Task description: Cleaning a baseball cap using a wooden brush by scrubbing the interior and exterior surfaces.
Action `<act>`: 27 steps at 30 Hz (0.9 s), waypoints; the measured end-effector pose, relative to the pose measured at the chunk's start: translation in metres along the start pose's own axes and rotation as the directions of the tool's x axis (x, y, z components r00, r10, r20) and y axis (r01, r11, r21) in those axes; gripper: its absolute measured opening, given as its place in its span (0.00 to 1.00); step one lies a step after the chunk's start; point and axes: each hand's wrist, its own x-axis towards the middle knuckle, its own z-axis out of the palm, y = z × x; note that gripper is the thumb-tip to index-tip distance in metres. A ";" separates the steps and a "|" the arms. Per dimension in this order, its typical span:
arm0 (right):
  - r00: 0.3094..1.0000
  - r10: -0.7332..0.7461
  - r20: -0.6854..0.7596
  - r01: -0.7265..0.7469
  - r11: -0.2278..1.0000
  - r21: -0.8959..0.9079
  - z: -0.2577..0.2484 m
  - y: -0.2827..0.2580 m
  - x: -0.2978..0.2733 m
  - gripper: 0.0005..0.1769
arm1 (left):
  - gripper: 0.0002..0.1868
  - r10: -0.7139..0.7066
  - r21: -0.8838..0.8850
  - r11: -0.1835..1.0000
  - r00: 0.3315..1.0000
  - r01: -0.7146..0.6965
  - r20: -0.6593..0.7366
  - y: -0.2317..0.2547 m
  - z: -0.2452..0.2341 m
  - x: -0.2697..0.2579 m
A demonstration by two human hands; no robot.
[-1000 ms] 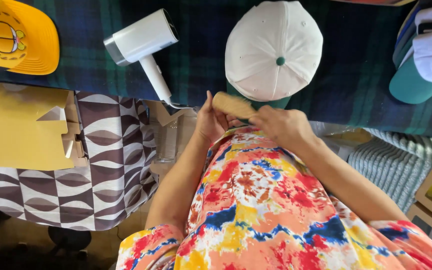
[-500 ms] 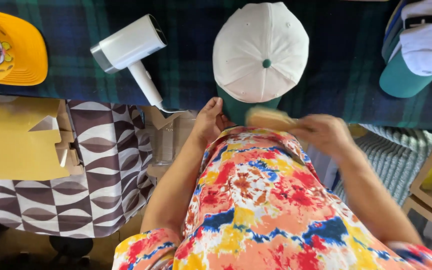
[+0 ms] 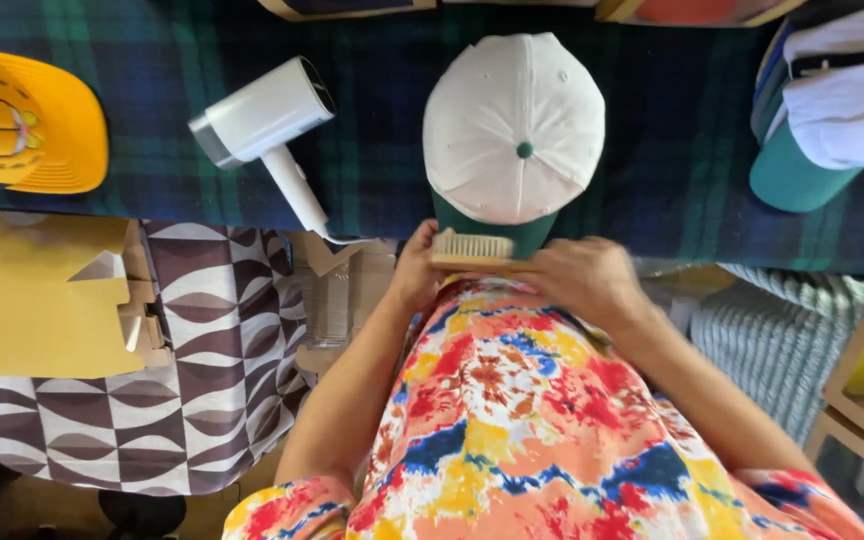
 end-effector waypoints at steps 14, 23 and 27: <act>0.996 0.090 0.009 -0.088 0.990 -0.113 -0.014 0.062 -0.060 0.08 | 0.06 0.055 0.103 0.993 0.998 -0.057 0.016 0.028 0.021 -0.020; 0.967 0.248 -0.061 -0.253 0.892 -0.375 -0.070 0.113 -0.130 0.14 | 0.05 0.039 0.074 0.996 0.999 -0.039 0.002 0.028 0.027 -0.016; 0.984 0.166 -0.071 -0.179 0.944 -0.278 -0.049 0.050 -0.068 0.18 | 0.07 0.032 0.060 0.998 0.999 -0.031 -0.018 0.019 0.019 -0.005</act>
